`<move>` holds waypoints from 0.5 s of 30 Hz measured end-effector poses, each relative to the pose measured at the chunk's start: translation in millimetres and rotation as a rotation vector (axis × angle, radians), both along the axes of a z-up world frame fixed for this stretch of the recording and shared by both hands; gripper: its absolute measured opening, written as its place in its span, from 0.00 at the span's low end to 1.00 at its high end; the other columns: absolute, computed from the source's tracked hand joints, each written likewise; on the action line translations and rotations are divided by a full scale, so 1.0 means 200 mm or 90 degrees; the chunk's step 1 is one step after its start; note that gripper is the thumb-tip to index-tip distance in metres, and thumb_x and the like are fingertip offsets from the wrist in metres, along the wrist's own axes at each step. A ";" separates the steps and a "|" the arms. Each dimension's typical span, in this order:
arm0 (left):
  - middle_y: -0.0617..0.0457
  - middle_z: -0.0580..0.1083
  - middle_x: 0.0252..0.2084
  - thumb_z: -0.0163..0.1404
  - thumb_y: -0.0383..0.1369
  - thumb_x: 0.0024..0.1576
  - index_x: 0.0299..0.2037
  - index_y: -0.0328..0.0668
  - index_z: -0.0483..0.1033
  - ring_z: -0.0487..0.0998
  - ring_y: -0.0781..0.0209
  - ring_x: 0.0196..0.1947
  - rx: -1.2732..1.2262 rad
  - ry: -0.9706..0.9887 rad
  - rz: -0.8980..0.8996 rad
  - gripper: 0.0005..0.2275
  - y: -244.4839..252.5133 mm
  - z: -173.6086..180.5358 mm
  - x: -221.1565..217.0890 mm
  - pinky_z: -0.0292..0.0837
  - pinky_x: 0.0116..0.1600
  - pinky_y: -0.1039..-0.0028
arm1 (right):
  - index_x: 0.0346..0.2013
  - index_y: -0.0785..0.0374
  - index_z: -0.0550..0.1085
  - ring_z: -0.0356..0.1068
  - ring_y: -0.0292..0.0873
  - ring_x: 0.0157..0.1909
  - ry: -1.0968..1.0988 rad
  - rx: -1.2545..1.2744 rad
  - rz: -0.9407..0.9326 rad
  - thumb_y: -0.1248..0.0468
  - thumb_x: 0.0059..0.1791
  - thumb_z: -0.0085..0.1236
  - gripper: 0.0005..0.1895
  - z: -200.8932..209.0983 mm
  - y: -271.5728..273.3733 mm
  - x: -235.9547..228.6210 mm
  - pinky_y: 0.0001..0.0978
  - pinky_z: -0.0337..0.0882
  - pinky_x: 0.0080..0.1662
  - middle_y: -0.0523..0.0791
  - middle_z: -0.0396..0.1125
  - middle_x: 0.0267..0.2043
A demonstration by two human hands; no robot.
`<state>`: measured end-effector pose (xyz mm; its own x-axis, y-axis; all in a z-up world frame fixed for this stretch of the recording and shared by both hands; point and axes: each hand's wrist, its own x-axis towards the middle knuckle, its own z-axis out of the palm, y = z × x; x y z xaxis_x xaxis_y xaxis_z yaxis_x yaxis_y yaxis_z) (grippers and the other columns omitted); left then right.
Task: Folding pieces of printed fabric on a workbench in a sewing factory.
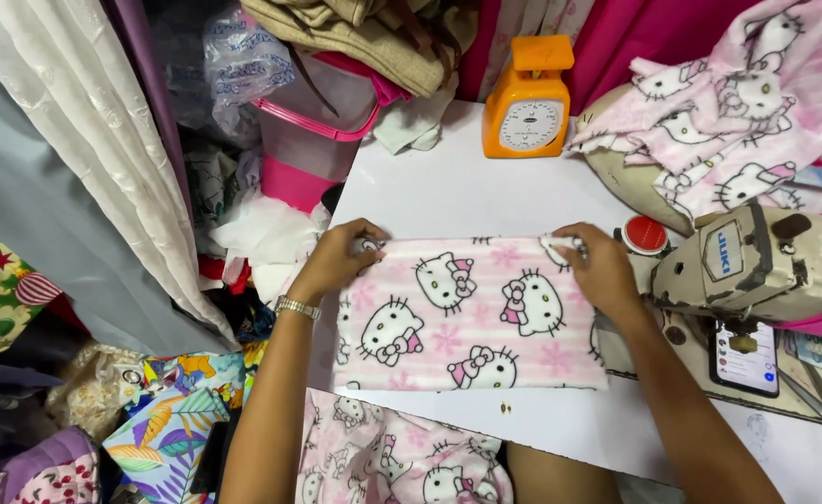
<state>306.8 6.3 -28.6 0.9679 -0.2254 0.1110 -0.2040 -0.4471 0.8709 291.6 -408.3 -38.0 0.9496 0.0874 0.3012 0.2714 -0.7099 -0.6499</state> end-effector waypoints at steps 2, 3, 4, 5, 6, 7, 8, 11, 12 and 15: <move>0.39 0.82 0.44 0.59 0.24 0.55 0.47 0.38 0.81 0.81 0.36 0.52 0.121 0.014 -0.024 0.11 -0.01 -0.05 0.06 0.72 0.60 0.53 | 0.51 0.57 0.79 0.75 0.57 0.53 0.036 -0.047 0.017 0.69 0.54 0.57 0.11 0.05 0.04 0.00 0.49 0.72 0.57 0.50 0.75 0.46; 0.39 0.82 0.44 0.59 0.24 0.55 0.47 0.38 0.81 0.81 0.36 0.52 0.121 0.011 -0.024 0.11 -0.02 0.00 0.06 0.72 0.60 0.53 | 0.51 0.57 0.79 0.75 0.57 0.53 0.034 -0.047 0.016 0.69 0.54 0.57 0.11 0.07 0.03 0.02 0.49 0.72 0.57 0.50 0.75 0.46; 0.37 0.82 0.44 0.58 0.23 0.55 0.48 0.36 0.81 0.81 0.34 0.52 0.137 0.006 -0.034 0.11 -0.03 0.04 0.04 0.72 0.60 0.52 | 0.52 0.58 0.78 0.74 0.58 0.54 0.028 -0.057 0.021 0.69 0.54 0.57 0.12 0.07 0.02 0.02 0.50 0.71 0.58 0.51 0.75 0.47; 0.35 0.82 0.44 0.57 0.22 0.55 0.48 0.35 0.80 0.81 0.32 0.52 0.154 0.002 -0.044 0.11 -0.03 0.07 0.03 0.72 0.59 0.51 | 0.53 0.59 0.77 0.74 0.59 0.55 0.021 -0.066 0.026 0.69 0.54 0.57 0.13 0.08 0.01 0.03 0.51 0.70 0.59 0.51 0.74 0.47; 0.35 0.82 0.44 0.57 0.22 0.55 0.48 0.35 0.80 0.81 0.32 0.52 0.155 0.003 -0.047 0.11 -0.02 0.04 0.06 0.72 0.59 0.51 | 0.53 0.59 0.77 0.74 0.59 0.55 0.023 -0.065 0.023 0.69 0.54 0.57 0.13 0.08 0.01 0.03 0.51 0.70 0.59 0.51 0.74 0.47; 0.40 0.81 0.46 0.59 0.25 0.54 0.49 0.40 0.80 0.81 0.37 0.53 0.226 0.021 -0.044 0.13 0.00 0.00 0.10 0.72 0.60 0.52 | 0.55 0.57 0.76 0.73 0.59 0.56 0.073 -0.111 0.016 0.69 0.54 0.56 0.15 0.09 0.01 0.04 0.53 0.71 0.59 0.51 0.72 0.49; 0.45 0.81 0.49 0.62 0.29 0.53 0.51 0.46 0.80 0.80 0.42 0.54 0.295 0.041 -0.040 0.14 0.01 -0.03 0.12 0.73 0.61 0.53 | 0.58 0.54 0.75 0.72 0.59 0.57 0.125 -0.158 0.011 0.69 0.54 0.55 0.17 0.09 0.01 0.04 0.55 0.71 0.58 0.51 0.70 0.50; 0.43 0.77 0.52 0.61 0.46 0.53 0.51 0.46 0.80 0.76 0.39 0.57 0.420 0.023 -0.081 0.20 -0.07 0.05 0.12 0.69 0.63 0.47 | 0.57 0.56 0.76 0.67 0.61 0.62 0.102 -0.260 0.039 0.63 0.51 0.60 0.19 0.09 0.04 0.11 0.61 0.69 0.60 0.51 0.64 0.57; 0.43 0.77 0.52 0.61 0.46 0.53 0.51 0.46 0.80 0.76 0.39 0.57 0.423 0.023 -0.082 0.20 -0.11 0.07 0.13 0.69 0.63 0.47 | 0.57 0.56 0.76 0.67 0.61 0.62 0.102 -0.258 0.038 0.63 0.51 0.60 0.19 0.16 0.11 0.10 0.61 0.69 0.60 0.51 0.64 0.57; 0.42 0.75 0.52 0.60 0.52 0.54 0.48 0.41 0.81 0.74 0.39 0.59 0.386 -0.003 -0.121 0.23 -0.23 0.08 0.17 0.66 0.65 0.47 | 0.58 0.64 0.75 0.67 0.64 0.62 0.131 -0.217 0.148 0.64 0.53 0.56 0.19 0.33 0.26 0.08 0.63 0.68 0.60 0.56 0.67 0.56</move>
<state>341.0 -39.2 -12.6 0.9046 -0.4175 -0.0862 -0.3315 -0.8161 0.4734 307.5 -355.5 27.6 0.9301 0.3663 0.0257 0.3386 -0.8282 -0.4465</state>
